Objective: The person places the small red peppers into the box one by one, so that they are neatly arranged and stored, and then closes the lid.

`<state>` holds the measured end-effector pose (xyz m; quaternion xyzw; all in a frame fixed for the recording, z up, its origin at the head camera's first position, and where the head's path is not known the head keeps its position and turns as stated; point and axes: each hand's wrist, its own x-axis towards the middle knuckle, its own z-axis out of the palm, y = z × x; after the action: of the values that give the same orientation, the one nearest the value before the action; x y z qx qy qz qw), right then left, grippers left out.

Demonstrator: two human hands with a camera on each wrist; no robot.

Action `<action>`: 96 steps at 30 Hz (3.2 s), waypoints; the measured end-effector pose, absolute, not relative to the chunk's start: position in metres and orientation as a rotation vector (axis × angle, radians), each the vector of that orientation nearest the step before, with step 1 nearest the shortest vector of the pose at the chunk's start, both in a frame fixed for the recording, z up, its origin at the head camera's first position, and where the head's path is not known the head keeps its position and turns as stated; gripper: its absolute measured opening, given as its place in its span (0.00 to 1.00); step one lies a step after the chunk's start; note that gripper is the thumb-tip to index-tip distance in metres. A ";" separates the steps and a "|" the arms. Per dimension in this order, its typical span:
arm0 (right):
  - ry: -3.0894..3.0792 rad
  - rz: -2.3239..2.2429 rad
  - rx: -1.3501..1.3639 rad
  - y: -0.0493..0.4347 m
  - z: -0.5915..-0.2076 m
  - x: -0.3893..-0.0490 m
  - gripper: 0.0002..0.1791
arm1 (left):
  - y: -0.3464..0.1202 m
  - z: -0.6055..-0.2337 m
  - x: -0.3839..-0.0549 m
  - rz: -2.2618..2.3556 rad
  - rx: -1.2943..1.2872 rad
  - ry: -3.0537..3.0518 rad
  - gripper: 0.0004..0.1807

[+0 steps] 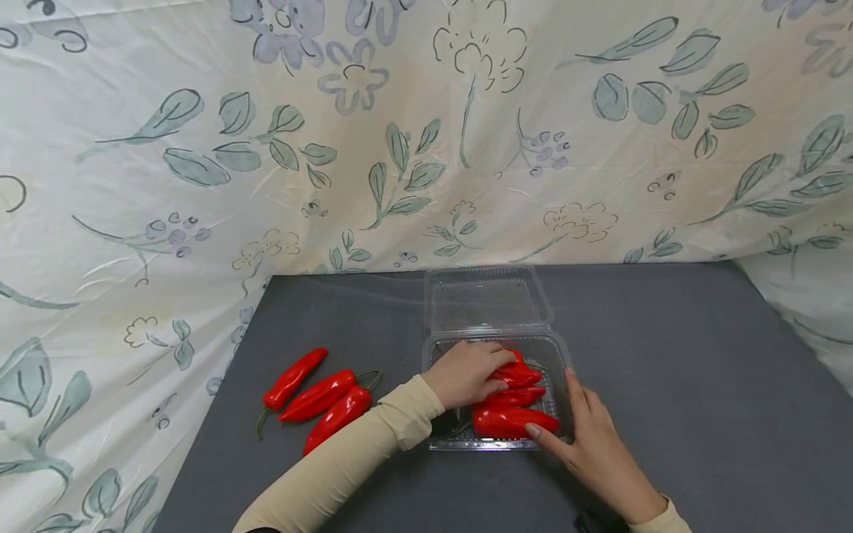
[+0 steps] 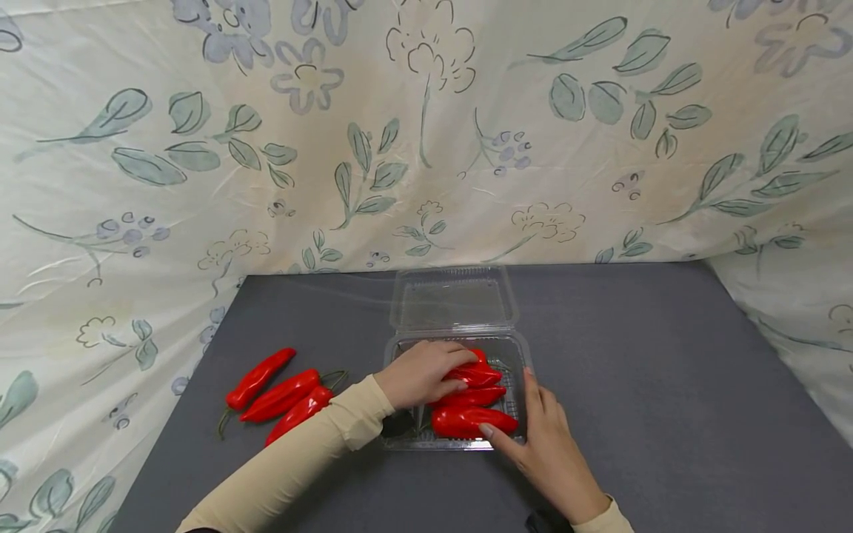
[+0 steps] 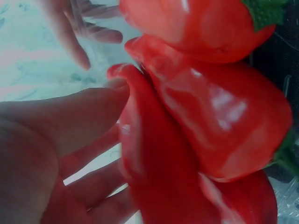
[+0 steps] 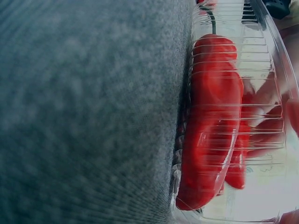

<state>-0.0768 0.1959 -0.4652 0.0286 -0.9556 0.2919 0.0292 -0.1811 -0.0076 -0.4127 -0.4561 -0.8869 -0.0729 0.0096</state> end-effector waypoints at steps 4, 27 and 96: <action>-2.941 0.900 0.100 0.195 -0.466 -0.077 0.60 | -0.011 -0.402 -0.179 -0.304 -1.391 -2.795 0.25; -2.993 0.890 0.054 0.193 -0.464 -0.079 0.63 | -0.133 -0.343 -0.147 -0.725 -0.879 -2.672 0.28; -3.016 0.889 0.016 0.192 -0.466 -0.078 0.63 | -0.279 -0.435 -0.156 -0.761 0.159 -3.137 0.30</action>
<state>-0.0784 0.1916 -0.4657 0.0051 -0.9592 0.2827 -0.0014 -0.1561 -0.2787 -0.4355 0.0491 -0.9697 -0.2352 -0.0449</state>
